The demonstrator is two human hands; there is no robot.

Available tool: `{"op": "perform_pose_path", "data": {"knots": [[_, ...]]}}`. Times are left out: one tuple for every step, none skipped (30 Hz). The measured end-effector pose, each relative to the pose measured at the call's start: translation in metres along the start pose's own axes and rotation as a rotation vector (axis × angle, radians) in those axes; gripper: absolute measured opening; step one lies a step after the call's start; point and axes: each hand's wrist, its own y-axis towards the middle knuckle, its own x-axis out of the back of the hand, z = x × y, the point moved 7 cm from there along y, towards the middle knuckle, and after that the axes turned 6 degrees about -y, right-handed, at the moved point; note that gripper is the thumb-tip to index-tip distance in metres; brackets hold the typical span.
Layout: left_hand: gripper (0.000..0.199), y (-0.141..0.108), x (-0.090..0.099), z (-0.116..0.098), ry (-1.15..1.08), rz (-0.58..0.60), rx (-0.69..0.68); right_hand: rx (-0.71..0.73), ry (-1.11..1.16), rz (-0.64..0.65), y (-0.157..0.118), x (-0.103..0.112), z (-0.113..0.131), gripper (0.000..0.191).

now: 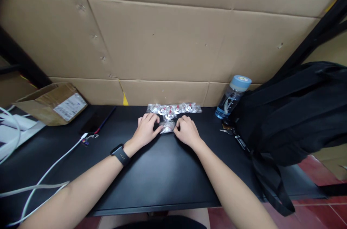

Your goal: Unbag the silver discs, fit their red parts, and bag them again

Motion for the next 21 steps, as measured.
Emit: {"op": "perform_pose_path", "data": {"knots": [[0.009,0.0,-0.002,-0.004,-0.006,0.03,-0.051,0.051,-0.008,-0.012,-0.001,0.003,0.006,0.005],[0.013,-0.002,-0.005,-0.007,-0.015,0.069,-0.101,0.122,-0.006,-0.01,-0.003,0.006,0.013,0.013],[0.02,-0.003,-0.008,-0.01,-0.022,0.108,-0.142,0.198,0.001,0.008,-0.005,0.007,0.021,0.021],[0.027,-0.005,-0.009,-0.012,-0.027,0.14,-0.169,0.263,0.006,0.036,-0.007,0.007,0.027,0.027],[0.031,-0.007,-0.01,-0.012,-0.03,0.163,-0.184,0.302,0.007,0.064,-0.01,0.007,0.031,0.032],[0.033,-0.008,-0.01,-0.013,-0.031,0.176,-0.189,0.312,0.005,0.084,-0.011,0.005,0.033,0.035],[0.032,-0.009,-0.01,-0.012,-0.031,0.182,-0.189,0.302,0.001,0.095,-0.012,0.004,0.033,0.038],[0.03,-0.009,-0.009,-0.012,-0.032,0.183,-0.184,0.282,-0.004,0.101,-0.012,0.002,0.033,0.039],[0.029,-0.009,-0.008,-0.012,-0.035,0.18,-0.178,0.26,-0.007,0.1,-0.011,0.0,0.031,0.039],[0.033,-0.009,-0.008,-0.011,-0.041,0.176,-0.172,0.24,-0.005,0.098,-0.011,-0.001,0.029,0.038],[0.039,-0.008,-0.007,-0.01,-0.049,0.169,-0.165,0.219,0.005,0.096,-0.01,-0.003,0.027,0.036],[0.044,-0.008,-0.007,-0.009,-0.061,0.158,-0.154,0.197,0.027,0.099,-0.008,-0.004,0.025,0.034],[0.045,-0.007,-0.007,-0.007,-0.075,0.142,-0.139,0.172,0.061,0.105,-0.007,-0.004,0.022,0.032],[0.044,-0.006,-0.007,-0.004,-0.092,0.121,-0.116,0.142,0.104,0.116,-0.006,-0.005,0.02,0.031],[0.041,-0.005,-0.006,-0.001,-0.11,0.098,-0.091,0.111,0.15,0.128,-0.005,-0.004,0.017,0.031],[0.039,-0.004,-0.006,0.002,-0.13,0.077,-0.066,0.082,0.193,0.139,-0.004,-0.004,0.015,0.032],[0.036,-0.003,-0.005,0.005,-0.149,0.06,-0.046,0.055,0.226,0.147,-0.004,-0.003,0.013,0.033],[0.034,-0.002,-0.005,0.007,-0.167,0.047,-0.033,0.034,0.248,0.151,-0.003,-0.003,0.012,0.033],[0.033,-0.002,-0.005,0.008,-0.184,0.037,-0.025,0.014,0.261,0.149,-0.003,-0.002,0.011,0.033],[0.032,-0.002,-0.004,0.009,-0.201,0.03,-0.019,-0.002,0.269,0.14,-0.003,-0.001,0.01,0.032],[0.032,-0.001,-0.004,0.01,-0.218,0.021,-0.01,-0.016,0.275,0.125,-0.002,-0.001,0.009,0.031]]}}
